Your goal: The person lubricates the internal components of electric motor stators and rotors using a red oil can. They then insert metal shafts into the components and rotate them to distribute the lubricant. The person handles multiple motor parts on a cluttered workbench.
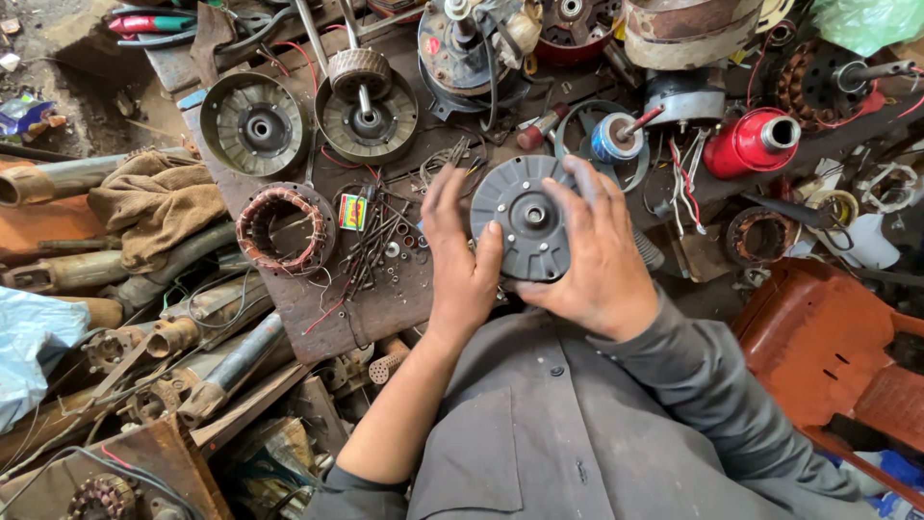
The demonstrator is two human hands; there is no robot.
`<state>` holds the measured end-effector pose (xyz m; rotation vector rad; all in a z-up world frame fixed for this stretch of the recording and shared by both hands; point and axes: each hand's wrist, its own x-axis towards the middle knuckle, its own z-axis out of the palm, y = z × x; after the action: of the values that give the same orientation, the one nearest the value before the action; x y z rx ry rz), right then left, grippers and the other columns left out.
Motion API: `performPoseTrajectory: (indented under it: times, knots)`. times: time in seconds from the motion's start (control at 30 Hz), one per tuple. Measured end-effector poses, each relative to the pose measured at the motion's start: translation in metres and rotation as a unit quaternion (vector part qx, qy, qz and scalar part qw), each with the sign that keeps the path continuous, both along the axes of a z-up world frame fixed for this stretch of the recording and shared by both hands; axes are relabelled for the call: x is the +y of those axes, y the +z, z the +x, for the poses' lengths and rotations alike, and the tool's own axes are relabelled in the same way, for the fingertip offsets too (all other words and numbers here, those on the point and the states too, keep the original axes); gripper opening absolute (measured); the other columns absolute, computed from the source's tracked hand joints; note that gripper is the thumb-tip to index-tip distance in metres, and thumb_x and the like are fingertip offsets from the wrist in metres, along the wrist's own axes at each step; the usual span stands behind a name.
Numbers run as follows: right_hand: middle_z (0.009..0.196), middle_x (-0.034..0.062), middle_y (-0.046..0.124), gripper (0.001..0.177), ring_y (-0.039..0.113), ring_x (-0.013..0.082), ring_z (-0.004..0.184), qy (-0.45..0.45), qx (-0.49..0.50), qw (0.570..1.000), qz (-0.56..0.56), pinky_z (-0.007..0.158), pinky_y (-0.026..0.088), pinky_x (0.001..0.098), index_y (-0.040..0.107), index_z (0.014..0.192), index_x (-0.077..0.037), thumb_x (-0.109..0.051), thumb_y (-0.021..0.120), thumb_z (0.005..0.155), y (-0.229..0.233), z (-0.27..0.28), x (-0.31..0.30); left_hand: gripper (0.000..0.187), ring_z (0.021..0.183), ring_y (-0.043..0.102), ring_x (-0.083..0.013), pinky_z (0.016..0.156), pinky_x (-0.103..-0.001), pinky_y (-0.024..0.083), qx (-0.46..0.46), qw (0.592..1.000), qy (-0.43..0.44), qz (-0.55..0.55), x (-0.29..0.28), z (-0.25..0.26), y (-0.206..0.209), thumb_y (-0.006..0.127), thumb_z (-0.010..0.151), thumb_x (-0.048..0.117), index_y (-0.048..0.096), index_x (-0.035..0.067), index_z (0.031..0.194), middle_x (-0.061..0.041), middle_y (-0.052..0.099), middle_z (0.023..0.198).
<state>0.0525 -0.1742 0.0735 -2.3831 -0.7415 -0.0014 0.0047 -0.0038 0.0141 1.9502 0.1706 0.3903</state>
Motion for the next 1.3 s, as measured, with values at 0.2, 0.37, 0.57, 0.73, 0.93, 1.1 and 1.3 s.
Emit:
performPoseTrajectory:
  times: [0.2,0.37,0.57,0.73,0.93,1.1,1.3]
  knots:
    - [0.155,0.028,0.031,0.107,0.03,0.0489,0.143,0.022,-0.014,0.999,-0.039,0.119,0.026,0.0575,0.038,0.146,0.002,-0.033,0.091,0.06,-0.054,-0.003,0.006,0.059,0.155,0.03,-0.0384,0.13,-0.048,0.02,0.004,0.992,-0.074,0.098,-0.01,0.007,-0.021,0.06,0.098,0.013,0.041,-0.001,0.152,-0.018,0.039,0.162]
    - [0.158,0.0296,0.028,0.105,0.029,0.0521,0.145,0.021,-0.011,1.0,0.006,0.122,0.029,0.0578,0.036,0.147,0.001,-0.036,0.09,0.064,-0.083,-0.01,-0.01,0.058,0.155,0.037,-0.0369,0.129,-0.045,0.028,0.023,0.995,-0.086,-0.034,-0.014,0.003,-0.032,0.056,0.103,0.012,0.037,0.0,0.156,-0.021,0.039,0.163]
    - [0.161,0.0276,0.026,0.105,0.032,0.0509,0.147,0.045,-0.054,0.996,0.049,0.124,0.03,0.0585,0.036,0.15,-0.002,-0.04,0.092,0.07,-0.097,-0.013,-0.026,0.068,0.147,0.043,-0.0374,0.124,-0.045,0.034,0.06,0.998,-0.03,0.012,-0.017,-0.013,-0.029,0.07,0.096,0.023,0.038,-0.001,0.151,-0.022,0.045,0.155]
    - [0.162,0.0263,0.026,0.104,0.032,0.0498,0.149,0.063,-0.063,0.994,0.055,0.124,0.03,0.0588,0.036,0.151,-0.005,-0.042,0.093,0.073,-0.101,-0.016,-0.033,0.083,0.135,0.052,-0.0396,0.114,-0.045,0.04,0.218,0.975,0.008,0.039,-0.013,-0.023,-0.032,0.079,0.085,0.044,0.046,-0.003,0.145,-0.025,0.054,0.143]
    - [0.161,0.0275,0.027,0.101,0.032,0.0507,0.148,0.069,-0.091,0.992,0.048,0.124,0.031,0.0598,0.036,0.152,-0.004,-0.044,0.091,0.077,-0.102,-0.017,-0.033,0.101,0.13,0.061,-0.0347,0.107,-0.042,0.047,0.295,0.953,-0.053,-0.051,0.008,-0.002,-0.039,0.085,0.072,0.055,0.049,-0.006,0.143,-0.027,0.061,0.139]
    - [0.161,0.0272,0.027,0.102,0.033,0.0511,0.147,0.066,-0.099,0.992,0.044,0.124,0.032,0.0595,0.034,0.152,-0.003,-0.044,0.09,0.078,-0.105,-0.018,-0.03,0.098,0.119,0.07,-0.0282,0.102,-0.037,0.053,0.314,0.946,-0.032,-0.081,0.008,0.005,-0.04,0.085,0.067,0.056,0.058,-0.007,0.137,-0.023,0.07,0.127]
    - [0.16,0.0268,0.028,0.107,0.033,0.0497,0.146,0.063,-0.081,0.994,0.024,0.123,0.032,0.0571,0.032,0.153,-0.005,-0.043,0.09,0.072,-0.099,-0.018,-0.029,0.096,0.115,0.071,-0.0279,0.098,-0.038,0.054,0.299,0.95,-0.037,-0.083,0.009,0.006,-0.039,0.086,0.067,0.054,0.058,-0.008,0.135,-0.024,0.071,0.123]
